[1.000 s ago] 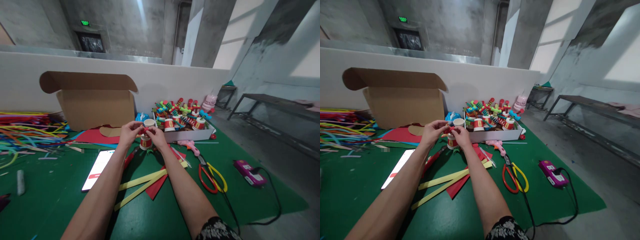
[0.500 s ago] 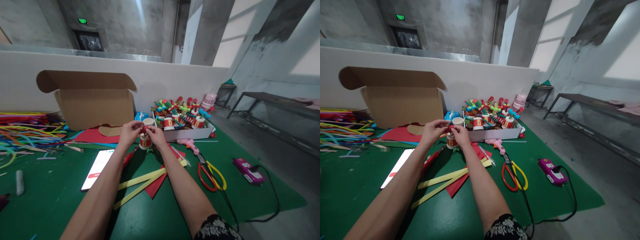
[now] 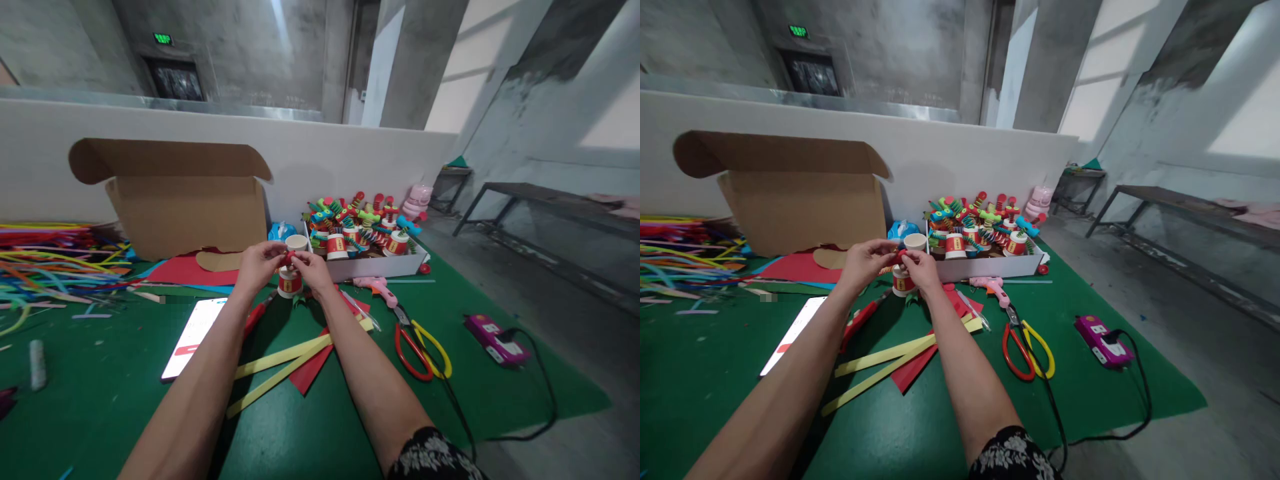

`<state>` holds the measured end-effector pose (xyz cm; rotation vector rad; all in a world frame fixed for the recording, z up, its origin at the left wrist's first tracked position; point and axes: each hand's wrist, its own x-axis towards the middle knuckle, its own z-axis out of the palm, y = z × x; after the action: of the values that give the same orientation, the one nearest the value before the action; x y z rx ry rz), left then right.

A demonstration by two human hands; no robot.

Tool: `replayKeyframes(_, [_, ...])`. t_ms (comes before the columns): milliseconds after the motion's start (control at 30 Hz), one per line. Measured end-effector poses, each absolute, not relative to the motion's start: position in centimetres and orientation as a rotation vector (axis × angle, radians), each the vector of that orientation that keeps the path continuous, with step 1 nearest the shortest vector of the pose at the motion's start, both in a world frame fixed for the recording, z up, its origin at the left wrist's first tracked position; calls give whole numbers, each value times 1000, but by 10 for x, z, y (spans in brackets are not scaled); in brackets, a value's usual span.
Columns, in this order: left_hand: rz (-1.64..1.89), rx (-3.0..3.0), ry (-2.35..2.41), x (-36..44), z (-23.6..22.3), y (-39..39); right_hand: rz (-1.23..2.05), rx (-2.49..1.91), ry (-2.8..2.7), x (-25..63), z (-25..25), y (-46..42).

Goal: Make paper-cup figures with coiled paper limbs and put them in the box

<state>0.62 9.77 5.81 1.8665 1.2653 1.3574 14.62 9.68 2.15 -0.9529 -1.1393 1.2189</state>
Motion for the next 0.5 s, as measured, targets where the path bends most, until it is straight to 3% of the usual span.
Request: replayKeyframes(500, [1335, 1896, 1282, 6, 57, 99, 1230, -952, -1113, 146, 24, 94])
